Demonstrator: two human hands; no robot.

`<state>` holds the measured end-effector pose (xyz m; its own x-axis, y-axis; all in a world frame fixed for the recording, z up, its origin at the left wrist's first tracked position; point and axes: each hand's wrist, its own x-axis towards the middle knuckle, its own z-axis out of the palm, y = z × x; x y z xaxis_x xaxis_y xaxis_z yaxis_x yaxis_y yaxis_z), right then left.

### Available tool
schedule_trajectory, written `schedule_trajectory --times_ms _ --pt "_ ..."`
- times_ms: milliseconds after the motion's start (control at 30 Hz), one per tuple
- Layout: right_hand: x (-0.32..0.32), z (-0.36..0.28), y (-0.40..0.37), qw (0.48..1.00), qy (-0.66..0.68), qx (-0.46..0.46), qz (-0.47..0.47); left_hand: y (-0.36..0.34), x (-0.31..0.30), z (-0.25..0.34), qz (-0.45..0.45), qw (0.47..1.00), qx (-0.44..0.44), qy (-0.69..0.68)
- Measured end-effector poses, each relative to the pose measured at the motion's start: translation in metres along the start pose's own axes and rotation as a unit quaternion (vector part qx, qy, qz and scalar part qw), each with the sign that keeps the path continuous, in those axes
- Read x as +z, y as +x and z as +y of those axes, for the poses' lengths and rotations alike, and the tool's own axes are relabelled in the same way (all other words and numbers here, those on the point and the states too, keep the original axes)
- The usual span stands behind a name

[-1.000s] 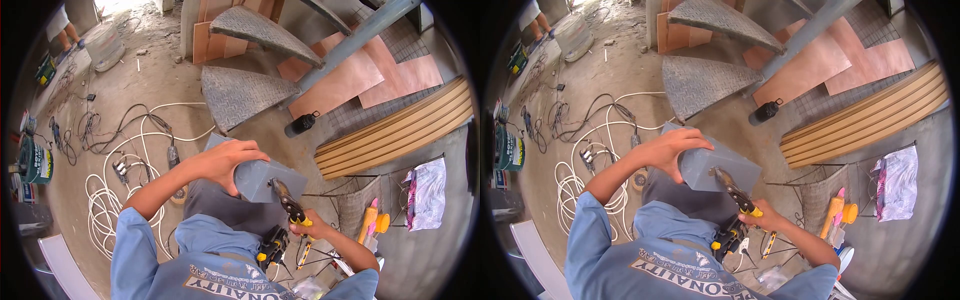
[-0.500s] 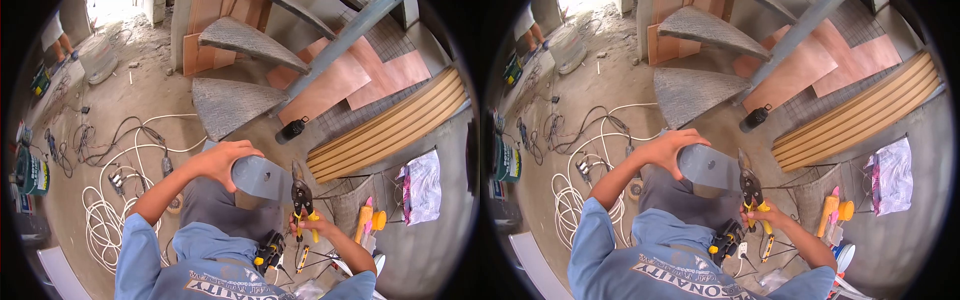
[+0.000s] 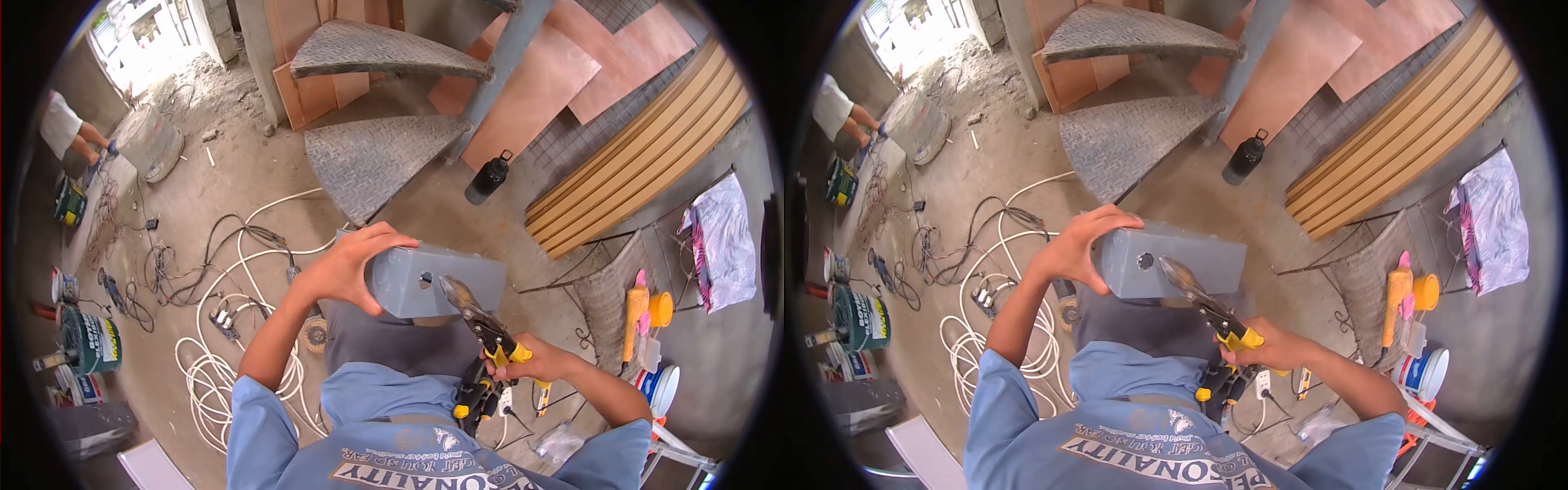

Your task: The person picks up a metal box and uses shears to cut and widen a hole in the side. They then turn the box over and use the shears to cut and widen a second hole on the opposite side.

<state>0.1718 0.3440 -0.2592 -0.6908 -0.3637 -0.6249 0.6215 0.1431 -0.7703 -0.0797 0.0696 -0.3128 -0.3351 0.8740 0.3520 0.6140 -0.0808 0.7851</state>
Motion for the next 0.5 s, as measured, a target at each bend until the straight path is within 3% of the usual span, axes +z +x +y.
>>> schedule_trajectory --times_ms 167,333,500 --pt "0.016 0.004 0.001 0.998 -0.063 -0.010 0.017 -0.002 0.005 0.009 0.002 0.999 -0.027 0.021" --pt "0.033 -0.011 -0.010 0.984 -0.140 0.034 0.107 0.003 0.011 0.013 0.045 0.998 -0.020 0.028" --pt "0.036 -0.018 -0.019 0.988 -0.078 0.058 0.119 0.009 0.016 0.020 0.039 0.998 -0.024 0.041"
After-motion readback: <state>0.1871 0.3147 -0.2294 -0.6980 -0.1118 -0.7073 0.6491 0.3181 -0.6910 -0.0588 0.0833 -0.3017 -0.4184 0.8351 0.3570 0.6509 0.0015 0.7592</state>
